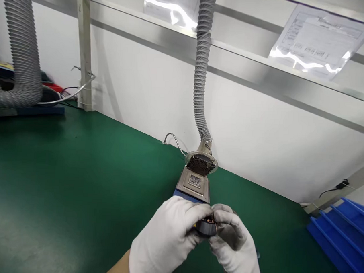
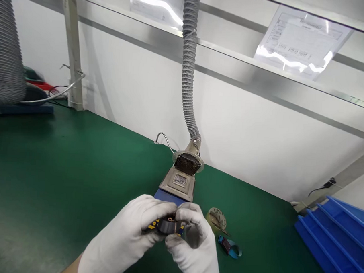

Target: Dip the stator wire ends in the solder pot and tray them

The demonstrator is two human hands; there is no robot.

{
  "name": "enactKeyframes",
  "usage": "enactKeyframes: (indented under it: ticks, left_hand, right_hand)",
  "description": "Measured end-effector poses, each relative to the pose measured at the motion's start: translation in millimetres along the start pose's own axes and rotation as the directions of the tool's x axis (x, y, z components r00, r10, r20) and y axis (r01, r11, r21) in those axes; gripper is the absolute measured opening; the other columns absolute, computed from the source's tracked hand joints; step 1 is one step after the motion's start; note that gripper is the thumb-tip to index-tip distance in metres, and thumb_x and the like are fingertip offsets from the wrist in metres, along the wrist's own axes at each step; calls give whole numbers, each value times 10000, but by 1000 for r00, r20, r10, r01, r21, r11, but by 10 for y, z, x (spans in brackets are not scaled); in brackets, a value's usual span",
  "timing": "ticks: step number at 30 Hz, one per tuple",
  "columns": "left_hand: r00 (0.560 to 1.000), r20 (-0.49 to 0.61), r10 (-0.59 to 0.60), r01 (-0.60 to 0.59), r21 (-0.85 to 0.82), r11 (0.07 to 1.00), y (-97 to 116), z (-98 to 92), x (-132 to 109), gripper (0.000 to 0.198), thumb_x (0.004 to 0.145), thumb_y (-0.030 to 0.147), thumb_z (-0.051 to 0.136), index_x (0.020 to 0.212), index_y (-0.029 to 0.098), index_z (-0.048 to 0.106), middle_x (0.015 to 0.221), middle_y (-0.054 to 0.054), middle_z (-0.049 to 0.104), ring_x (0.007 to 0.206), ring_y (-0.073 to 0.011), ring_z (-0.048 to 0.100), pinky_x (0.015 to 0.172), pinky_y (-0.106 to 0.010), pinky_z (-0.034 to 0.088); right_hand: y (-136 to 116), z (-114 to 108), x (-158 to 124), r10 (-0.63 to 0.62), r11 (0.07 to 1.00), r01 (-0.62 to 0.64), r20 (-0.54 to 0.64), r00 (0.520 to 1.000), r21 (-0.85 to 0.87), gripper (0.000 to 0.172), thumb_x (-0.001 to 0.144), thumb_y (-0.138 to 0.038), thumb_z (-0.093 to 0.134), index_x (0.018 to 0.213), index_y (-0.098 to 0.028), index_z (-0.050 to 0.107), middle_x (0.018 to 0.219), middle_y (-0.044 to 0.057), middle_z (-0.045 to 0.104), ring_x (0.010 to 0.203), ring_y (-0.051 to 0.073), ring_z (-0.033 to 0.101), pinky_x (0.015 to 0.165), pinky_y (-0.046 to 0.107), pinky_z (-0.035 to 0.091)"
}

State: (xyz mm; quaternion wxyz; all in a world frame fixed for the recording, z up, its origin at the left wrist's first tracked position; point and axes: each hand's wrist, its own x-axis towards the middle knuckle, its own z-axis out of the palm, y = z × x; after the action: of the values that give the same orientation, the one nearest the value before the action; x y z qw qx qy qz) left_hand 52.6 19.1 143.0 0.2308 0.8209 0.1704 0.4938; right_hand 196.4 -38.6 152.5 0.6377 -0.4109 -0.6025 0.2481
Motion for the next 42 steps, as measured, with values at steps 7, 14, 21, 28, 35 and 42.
enactKeyframes:
  ticks: [7,14,21,28,35,42]
  left_hand:
    - [992,-54,113,-105,130,986,71,45,-20,138,801,77,519,901,162,561,842,-23,661,753,-193,599,688,-353,421]
    - [949,-224,223,-139,337,931,76,37,-5,242,727,11,465,905,147,555,898,-43,683,824,-205,611,736,-369,432]
    - [997,-49,53,-58,-120,991,-16,11,-5,369,809,49,545,1126,239,552,1072,-32,633,941,-189,571,822,-326,446]
    - [966,-79,-245,144,-625,767,-52,-9,18,142,836,128,551,809,189,677,870,-36,640,823,-164,605,761,-253,487]
    - [947,70,-314,309,-470,827,-9,-159,2,336,705,155,712,1027,225,647,1100,-36,606,1028,-203,553,905,-262,431]
    - [996,-69,-60,12,-544,839,-16,-31,72,105,773,189,675,869,165,711,899,-80,696,869,-211,622,830,-296,474]
  right_hand:
    - [49,-18,-46,15,995,-2,-131,991,103,100,797,-319,710,738,-242,686,756,10,551,778,155,572,694,245,508]
    - [39,-9,-84,262,912,-157,-244,934,379,278,684,-363,792,913,-241,691,959,45,651,914,207,608,836,310,507]
    - [328,143,-180,458,812,-339,-160,874,475,434,611,-416,829,964,-216,676,973,91,660,885,261,626,809,390,522]
    - [165,182,-144,529,720,-415,-51,847,557,391,586,-345,858,923,-230,694,900,77,667,757,236,633,677,348,549]
    - [-88,238,-144,619,538,-509,95,780,672,276,710,-376,775,917,-212,694,924,84,659,773,227,629,682,360,545]
    - [-1,253,-160,643,568,-503,31,765,651,329,668,-335,810,953,-226,688,945,64,659,847,233,627,777,370,535]
